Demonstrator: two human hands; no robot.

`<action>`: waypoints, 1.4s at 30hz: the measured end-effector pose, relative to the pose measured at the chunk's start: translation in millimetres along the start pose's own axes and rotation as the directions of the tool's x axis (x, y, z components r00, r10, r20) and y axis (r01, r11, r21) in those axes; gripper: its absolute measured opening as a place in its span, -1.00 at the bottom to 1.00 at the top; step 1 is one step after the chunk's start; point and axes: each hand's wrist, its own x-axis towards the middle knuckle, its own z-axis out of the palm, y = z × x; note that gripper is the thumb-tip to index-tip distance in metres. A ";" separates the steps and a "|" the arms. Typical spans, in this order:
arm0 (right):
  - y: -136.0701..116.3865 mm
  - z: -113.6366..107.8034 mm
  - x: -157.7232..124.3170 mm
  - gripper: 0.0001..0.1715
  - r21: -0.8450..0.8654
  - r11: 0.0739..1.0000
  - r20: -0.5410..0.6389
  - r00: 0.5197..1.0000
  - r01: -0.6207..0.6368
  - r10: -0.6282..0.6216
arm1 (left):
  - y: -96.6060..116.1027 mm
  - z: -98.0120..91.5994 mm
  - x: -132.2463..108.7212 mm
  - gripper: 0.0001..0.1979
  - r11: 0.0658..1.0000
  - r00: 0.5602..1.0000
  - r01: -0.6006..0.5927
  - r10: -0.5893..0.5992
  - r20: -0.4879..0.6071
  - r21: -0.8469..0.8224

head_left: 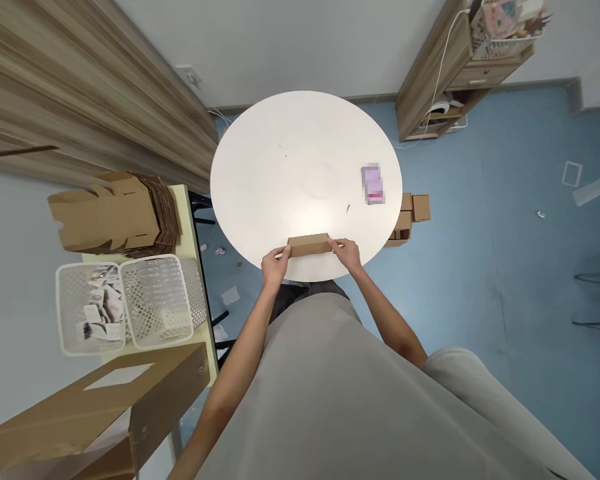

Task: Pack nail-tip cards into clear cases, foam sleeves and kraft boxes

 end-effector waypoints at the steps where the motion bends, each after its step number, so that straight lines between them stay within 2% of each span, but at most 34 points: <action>1: -2.4 -3.1 -1.8 -0.46 0.003 1.000 -0.004 1.000 0.007 -0.007 | 1.3 -1.1 -5.4 -0.60 1.000 1.000 0.010 -0.010 -0.023 -0.002; 6: -11.0 -12.6 -10.8 -0.31 0.031 0.999 -0.023 1.000 0.013 -0.012 | 7.6 1.1 -32.4 -0.58 0.997 0.989 0.080 -0.080 -0.126 -0.004; 9: -6.7 -23.2 -18.7 -0.40 0.022 0.999 -0.026 0.999 0.047 -0.047 | 7.0 14.1 -52.8 -0.64 0.995 0.979 0.085 -0.094 -0.183 -0.056; 11: 2.8 -36.9 -26.4 -0.49 0.015 0.997 -0.038 0.996 0.077 -0.077 | 4.0 31.2 -69.8 -0.67 0.990 0.972 0.057 -0.084 -0.217 -0.130; 13: 17.6 -57.0 -36.7 -0.57 0.009 0.994 -0.073 0.992 0.107 -0.106 | 0.5 56.3 -88.8 -0.68 0.973 0.970 0.010 -0.065 -0.233 -0.231; 16: 48.8 -98.1 -56.9 -0.65 -0.013 0.991 -0.159 0.978 0.134 -0.134 | -0.8 106.4 -118.0 -0.70 0.934 0.974 -0.040 -0.042 -0.221 -0.354; 20: 101.3 -161.9 -88.5 -0.62 -0.017 0.990 -0.274 0.952 0.141 -0.141 | 12.0 177.8 -155.5 -0.72 0.913 0.986 -0.089 0.026 -0.162 -0.398; 22: 128.2 -190.8 -102.3 -0.59 0.002 0.994 -0.307 0.946 0.113 -0.108 | 23.2 206.8 -174.5 -0.73 0.913 0.985 -0.145 0.097 -0.143 -0.380; 25: 164.8 -224.7 -114.1 -0.54 0.044 0.998 -0.316 0.948 0.039 -0.023 | 39.7 238.4 -201.6 -0.74 0.915 0.969 -0.244 0.214 -0.126 -0.321; 28: 193.9 -249.3 -112.5 -0.47 0.067 0.998 -0.323 0.946 0.008 0.014 | 52.6 262.3 -220.6 -0.74 0.918 0.949 -0.314 0.301 -0.090 -0.244; 31: 215.3 -272.6 -99.6 -0.42 0.064 0.998 -0.336 0.942 -0.001 0.023 | 64.8 289.3 -225.6 -0.72 0.926 0.941 -0.339 0.336 -0.046 -0.165; 34: 231.0 -300.3 -78.6 -0.44 0.067 0.998 -0.337 0.941 -0.016 0.038 | 82.4 325.4 -216.5 -0.69 0.935 0.939 -0.342 0.344 0.003 -0.094; 38: 246.3 -342.1 -37.5 -0.50 0.035 0.998 -0.373 0.926 -0.054 0.063 | 113.8 386.6 -188.9 -0.66 0.947 0.946 -0.321 0.321 0.052 -0.007; 42: 256.2 -377.1 24.1 -0.57 -0.018 0.995 -0.361 0.929 -0.099 0.086 | 142.1 446.4 -146.5 -0.63 0.964 0.964 -0.259 0.255 0.072 0.064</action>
